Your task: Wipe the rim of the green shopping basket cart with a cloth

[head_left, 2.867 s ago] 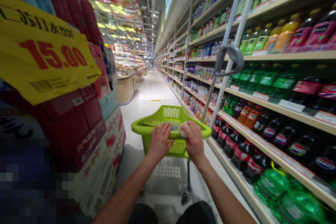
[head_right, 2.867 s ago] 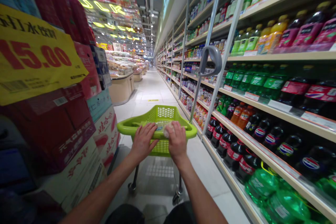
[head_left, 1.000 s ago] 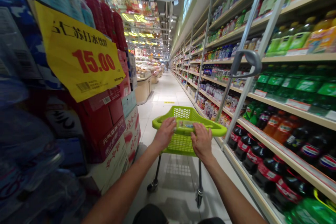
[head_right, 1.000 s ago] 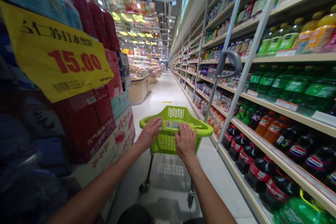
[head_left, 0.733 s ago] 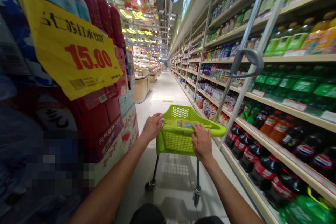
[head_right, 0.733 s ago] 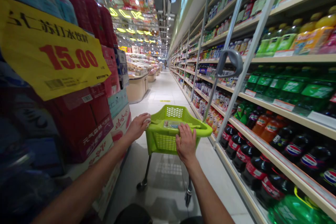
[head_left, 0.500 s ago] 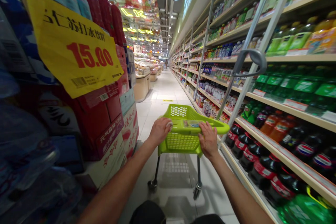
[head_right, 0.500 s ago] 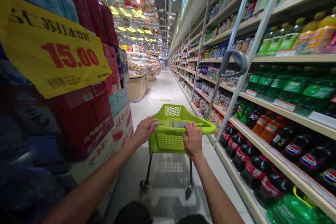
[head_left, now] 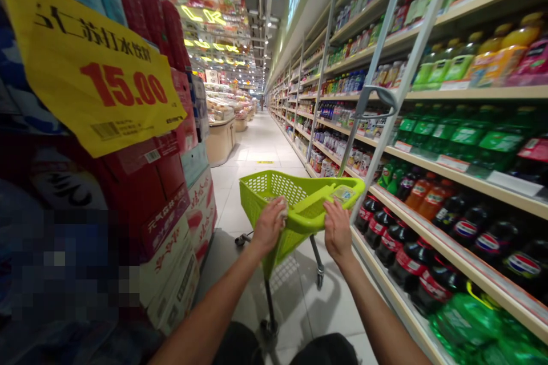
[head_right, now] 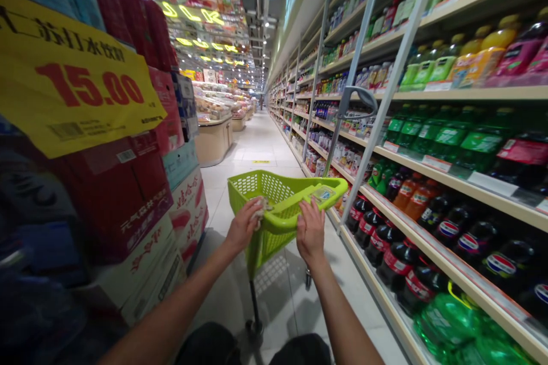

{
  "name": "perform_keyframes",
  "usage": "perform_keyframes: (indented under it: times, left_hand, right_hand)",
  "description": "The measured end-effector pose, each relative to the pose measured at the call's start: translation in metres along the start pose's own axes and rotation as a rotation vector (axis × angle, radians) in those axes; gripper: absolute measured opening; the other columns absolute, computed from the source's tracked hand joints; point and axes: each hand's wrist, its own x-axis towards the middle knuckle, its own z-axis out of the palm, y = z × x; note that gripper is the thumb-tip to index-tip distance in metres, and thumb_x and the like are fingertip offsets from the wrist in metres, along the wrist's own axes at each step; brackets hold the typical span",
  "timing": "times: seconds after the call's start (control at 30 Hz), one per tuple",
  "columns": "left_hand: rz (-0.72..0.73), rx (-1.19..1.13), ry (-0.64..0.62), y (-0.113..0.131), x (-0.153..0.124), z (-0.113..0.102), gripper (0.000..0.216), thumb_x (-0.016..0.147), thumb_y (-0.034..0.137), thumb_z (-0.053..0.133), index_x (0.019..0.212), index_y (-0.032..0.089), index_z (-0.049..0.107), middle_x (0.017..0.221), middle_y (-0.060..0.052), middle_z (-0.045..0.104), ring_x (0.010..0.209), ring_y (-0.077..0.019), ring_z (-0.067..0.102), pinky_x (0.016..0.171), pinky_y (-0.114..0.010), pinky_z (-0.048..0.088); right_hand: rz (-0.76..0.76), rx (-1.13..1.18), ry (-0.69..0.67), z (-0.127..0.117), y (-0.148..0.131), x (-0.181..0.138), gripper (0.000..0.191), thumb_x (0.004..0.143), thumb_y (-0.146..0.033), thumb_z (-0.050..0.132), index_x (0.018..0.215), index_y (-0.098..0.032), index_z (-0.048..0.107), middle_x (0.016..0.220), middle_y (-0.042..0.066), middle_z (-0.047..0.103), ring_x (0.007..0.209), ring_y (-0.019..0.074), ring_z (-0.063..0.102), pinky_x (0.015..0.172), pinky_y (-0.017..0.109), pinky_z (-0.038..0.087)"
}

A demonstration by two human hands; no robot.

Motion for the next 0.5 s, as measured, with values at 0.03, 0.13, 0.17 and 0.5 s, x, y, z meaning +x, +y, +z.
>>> perform_keyframes:
  times: [0.03,0.13,0.17,0.5]
  left_hand:
    - [-0.062,-0.008,0.037,-0.004,-0.003,0.003,0.028,0.08,0.012,0.04,0.103,0.019,0.056,0.121,-0.009,0.053,0.114,-0.0183,0.048,0.096,-0.04,0.042]
    - [-0.039,-0.039,0.064,0.008,-0.007,0.019,0.028,0.082,0.014,0.039,0.105,0.018,0.055,0.123,-0.01,0.052,0.118,-0.0182,0.044,0.099,-0.041,0.039]
    - [0.025,-0.057,0.042,0.016,-0.007,0.025,0.027,0.083,0.014,0.039,0.105,0.018,0.054,0.124,-0.01,0.051,0.119,-0.018,0.042,0.101,-0.041,0.037]
    - [-0.101,-0.01,0.014,-0.02,-0.013,0.026,0.031,0.083,0.013,0.036,0.107,0.018,0.054,0.122,-0.01,0.053,0.117,-0.018,0.045,0.1,-0.043,0.038]
  right_hand:
    - [0.017,0.007,0.0,-0.002,0.002,-0.001,0.041,0.089,-0.031,0.024,0.11,-0.014,0.055,0.117,0.011,0.057,0.123,0.0248,0.037,0.099,0.051,0.026]
    - [0.045,-0.008,0.009,-0.008,0.001,-0.004,0.043,0.088,-0.033,0.025,0.115,-0.012,0.052,0.123,0.014,0.051,0.125,0.0261,0.033,0.098,0.051,0.029]
    - [0.04,-0.019,0.01,-0.009,-0.002,-0.006,0.043,0.088,-0.034,0.026,0.116,-0.012,0.051,0.124,0.014,0.05,0.125,0.0264,0.032,0.097,0.051,0.029]
    - [-0.049,-0.05,0.034,-0.036,0.005,-0.012,0.032,0.084,-0.025,0.034,0.102,-0.017,0.058,0.116,0.01,0.055,0.119,0.0241,0.04,0.096,0.044,0.034]
